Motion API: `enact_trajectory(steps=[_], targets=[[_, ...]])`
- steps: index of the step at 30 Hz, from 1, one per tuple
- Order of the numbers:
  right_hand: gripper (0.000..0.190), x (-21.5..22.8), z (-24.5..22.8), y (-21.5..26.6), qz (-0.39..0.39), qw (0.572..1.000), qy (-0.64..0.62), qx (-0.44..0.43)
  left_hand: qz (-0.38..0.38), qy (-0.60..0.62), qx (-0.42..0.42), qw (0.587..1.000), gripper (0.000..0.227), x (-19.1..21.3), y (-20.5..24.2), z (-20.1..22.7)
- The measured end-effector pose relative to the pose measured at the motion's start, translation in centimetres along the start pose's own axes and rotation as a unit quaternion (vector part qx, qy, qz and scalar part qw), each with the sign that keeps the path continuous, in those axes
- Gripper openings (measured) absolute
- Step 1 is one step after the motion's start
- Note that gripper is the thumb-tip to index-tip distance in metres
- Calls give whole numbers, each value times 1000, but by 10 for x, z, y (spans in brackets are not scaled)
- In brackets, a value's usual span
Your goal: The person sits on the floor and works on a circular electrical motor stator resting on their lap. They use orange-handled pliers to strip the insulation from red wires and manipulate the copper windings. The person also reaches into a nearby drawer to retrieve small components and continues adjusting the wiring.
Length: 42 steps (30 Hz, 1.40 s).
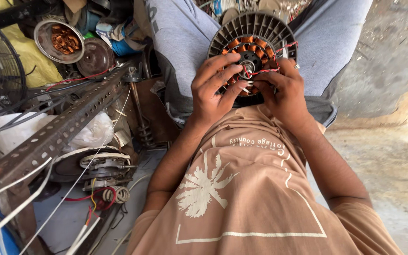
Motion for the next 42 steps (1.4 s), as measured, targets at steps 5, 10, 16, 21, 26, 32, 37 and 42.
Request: enact_trajectory(steps=[5, 10, 16, 21, 26, 32, 37, 42], targets=[[16, -3, -10, 0, 40, 998, 52, 6, -1, 25, 42, 999, 29, -5, -6, 5], [15, 4, -18, -2, 44, 997, 48, 36, 22, 73, 56, 996, 20, 1, -6, 8], [11, 20, -20, 10, 105, 992, -69, 32, -4, 54, 35, 998, 21, 6, -12, 14], [20, 20, -21, 0, -1, 1000, -11, 7, -103, 103, 57, 988, 10, -3, -24, 5], [27, 10, -31, -8, -8, 993, 100, 55, -200, 47, -12, 979, 8, 6, -45, 9], [22, 5, -14, -6, -10, 999, 15, 28, -192, -57, -58, 978, 9, 10, -55, 21], [21, 7, -10, -2, -15, 999, -3, 28, -196, -93, -62, 974, 14, 9, -51, 26], [16, 11, -7, -7, -19, 1000, -13, 3, -236, -131, -81, 960, 18, 9, -52, 24]])
Point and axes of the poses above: each hand's wrist, its own y-axis away from the middle knuckle, its own x-axis out of the back of the hand, z = x × y, the point moved 5 cm from there along -y, towards the middle knuckle, and after that the axes turned 15 degrees about -z, right-handed, at the moved point
